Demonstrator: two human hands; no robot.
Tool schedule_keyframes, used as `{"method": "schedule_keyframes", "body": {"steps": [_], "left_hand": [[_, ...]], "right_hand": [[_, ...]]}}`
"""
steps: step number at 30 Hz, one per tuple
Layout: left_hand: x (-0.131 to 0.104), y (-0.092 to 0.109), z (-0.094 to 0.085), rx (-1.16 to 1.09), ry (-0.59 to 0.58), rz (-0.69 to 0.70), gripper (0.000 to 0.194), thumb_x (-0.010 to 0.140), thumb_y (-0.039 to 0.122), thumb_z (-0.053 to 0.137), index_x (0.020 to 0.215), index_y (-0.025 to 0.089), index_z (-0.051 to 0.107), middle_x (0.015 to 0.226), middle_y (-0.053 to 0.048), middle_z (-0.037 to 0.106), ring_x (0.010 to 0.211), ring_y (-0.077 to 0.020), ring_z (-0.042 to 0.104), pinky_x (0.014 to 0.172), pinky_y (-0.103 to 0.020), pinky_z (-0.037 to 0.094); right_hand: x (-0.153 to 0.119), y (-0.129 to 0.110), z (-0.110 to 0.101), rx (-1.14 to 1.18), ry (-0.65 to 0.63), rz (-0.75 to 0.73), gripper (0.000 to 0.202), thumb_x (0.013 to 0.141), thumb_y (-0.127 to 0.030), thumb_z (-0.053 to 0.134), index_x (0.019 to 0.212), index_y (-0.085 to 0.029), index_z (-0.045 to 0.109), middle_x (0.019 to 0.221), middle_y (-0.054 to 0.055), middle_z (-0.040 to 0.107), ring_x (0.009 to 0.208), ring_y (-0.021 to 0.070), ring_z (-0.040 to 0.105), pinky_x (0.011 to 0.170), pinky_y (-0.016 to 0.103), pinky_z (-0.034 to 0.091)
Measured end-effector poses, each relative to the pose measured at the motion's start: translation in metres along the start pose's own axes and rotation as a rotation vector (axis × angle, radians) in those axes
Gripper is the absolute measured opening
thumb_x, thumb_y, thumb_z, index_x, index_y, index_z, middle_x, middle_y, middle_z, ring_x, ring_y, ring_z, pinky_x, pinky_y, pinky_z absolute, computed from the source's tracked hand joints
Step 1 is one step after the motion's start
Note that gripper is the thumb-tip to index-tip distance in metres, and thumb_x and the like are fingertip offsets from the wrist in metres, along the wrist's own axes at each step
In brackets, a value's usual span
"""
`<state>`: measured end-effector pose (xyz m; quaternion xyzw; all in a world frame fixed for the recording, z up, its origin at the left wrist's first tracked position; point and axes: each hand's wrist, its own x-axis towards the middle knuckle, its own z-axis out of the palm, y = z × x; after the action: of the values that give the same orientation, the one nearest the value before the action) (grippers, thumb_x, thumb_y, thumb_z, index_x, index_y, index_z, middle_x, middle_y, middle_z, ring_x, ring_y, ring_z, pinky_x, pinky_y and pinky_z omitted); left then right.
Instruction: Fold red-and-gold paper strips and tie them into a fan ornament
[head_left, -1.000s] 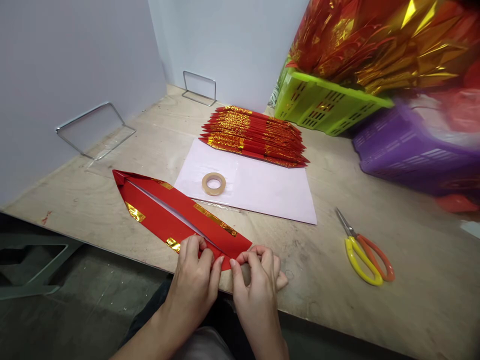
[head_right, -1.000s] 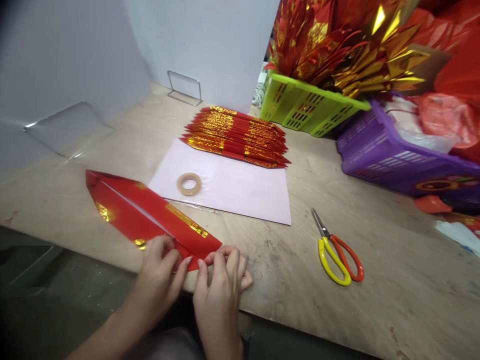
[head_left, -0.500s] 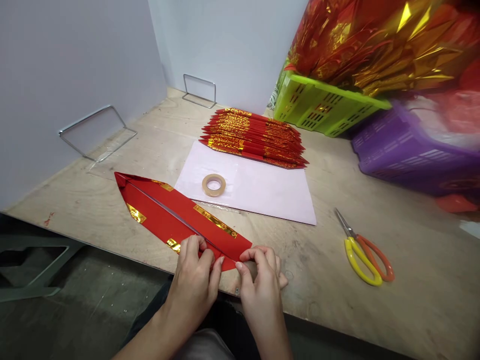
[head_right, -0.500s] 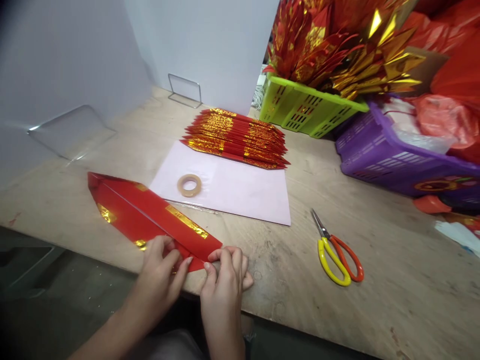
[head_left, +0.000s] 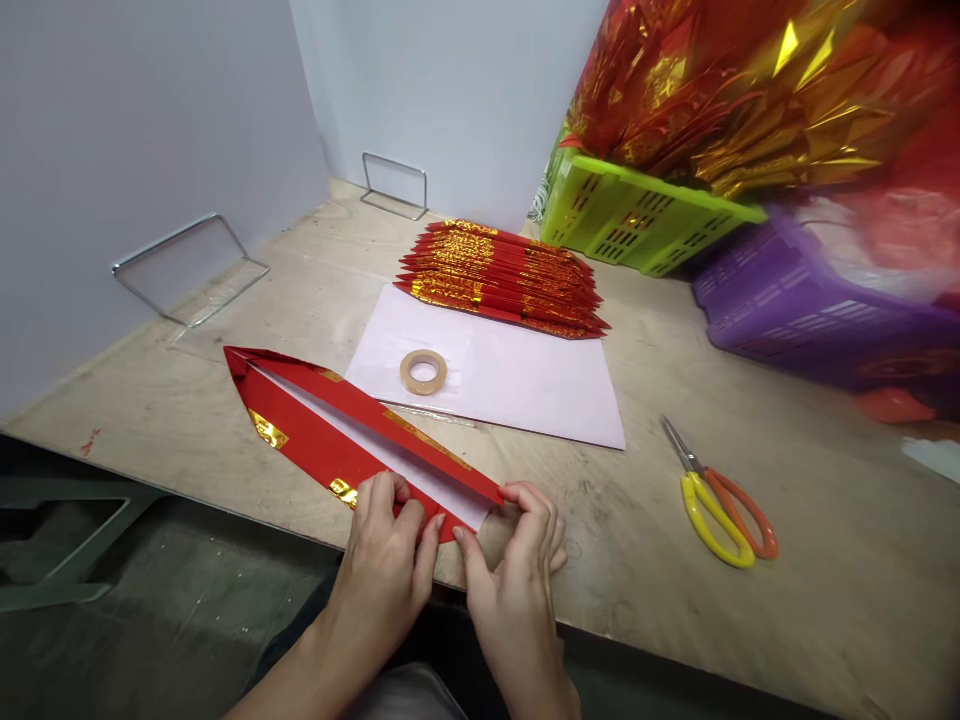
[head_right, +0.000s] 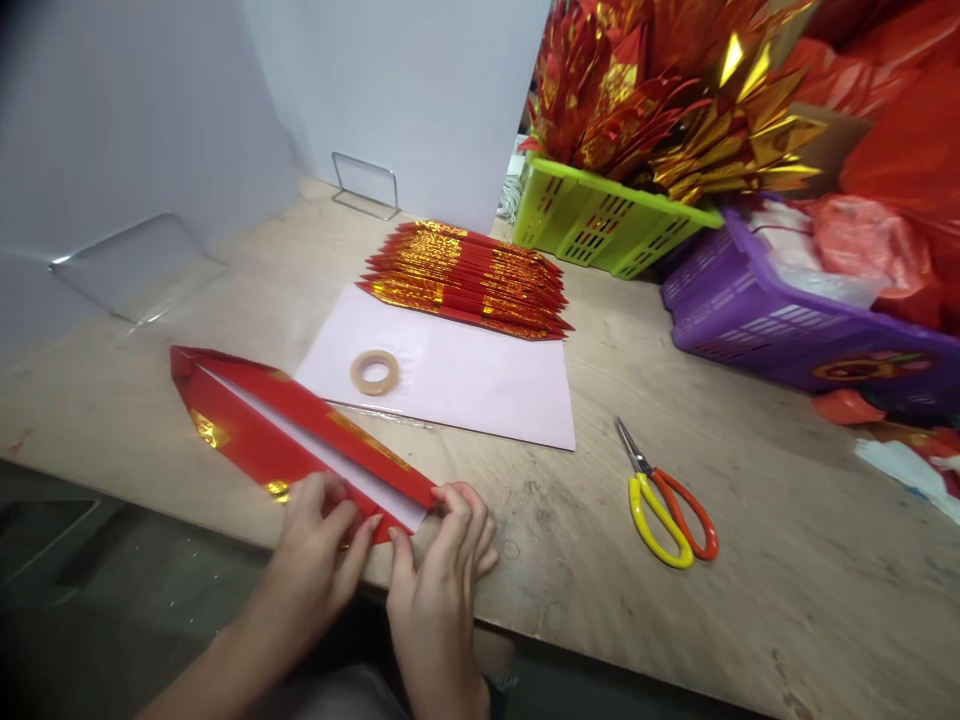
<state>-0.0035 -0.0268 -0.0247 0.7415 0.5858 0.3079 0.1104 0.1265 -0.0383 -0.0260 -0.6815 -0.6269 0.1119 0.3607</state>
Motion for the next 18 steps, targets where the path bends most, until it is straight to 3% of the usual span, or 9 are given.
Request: {"method": "schedule_keyframes", "body": {"steps": [18], "left_hand": [[0.0013,0.0007,0.001,-0.012,0.036,-0.001,0.017,0.086,0.011,0.051,0.07,0.017,0.053,0.088,-0.006,0.044,0.083,-0.0205,0.045,0.073,-0.036,0.047]], "right_hand": [[-0.0019,0.0063,-0.0032,0.14,-0.035,0.062,0.026,0.088,-0.018,0.043,0.114,-0.023,0.043,0.113,0.009,0.054,0.107,0.0247,0.05,0.09,0.041,0.033]]}}
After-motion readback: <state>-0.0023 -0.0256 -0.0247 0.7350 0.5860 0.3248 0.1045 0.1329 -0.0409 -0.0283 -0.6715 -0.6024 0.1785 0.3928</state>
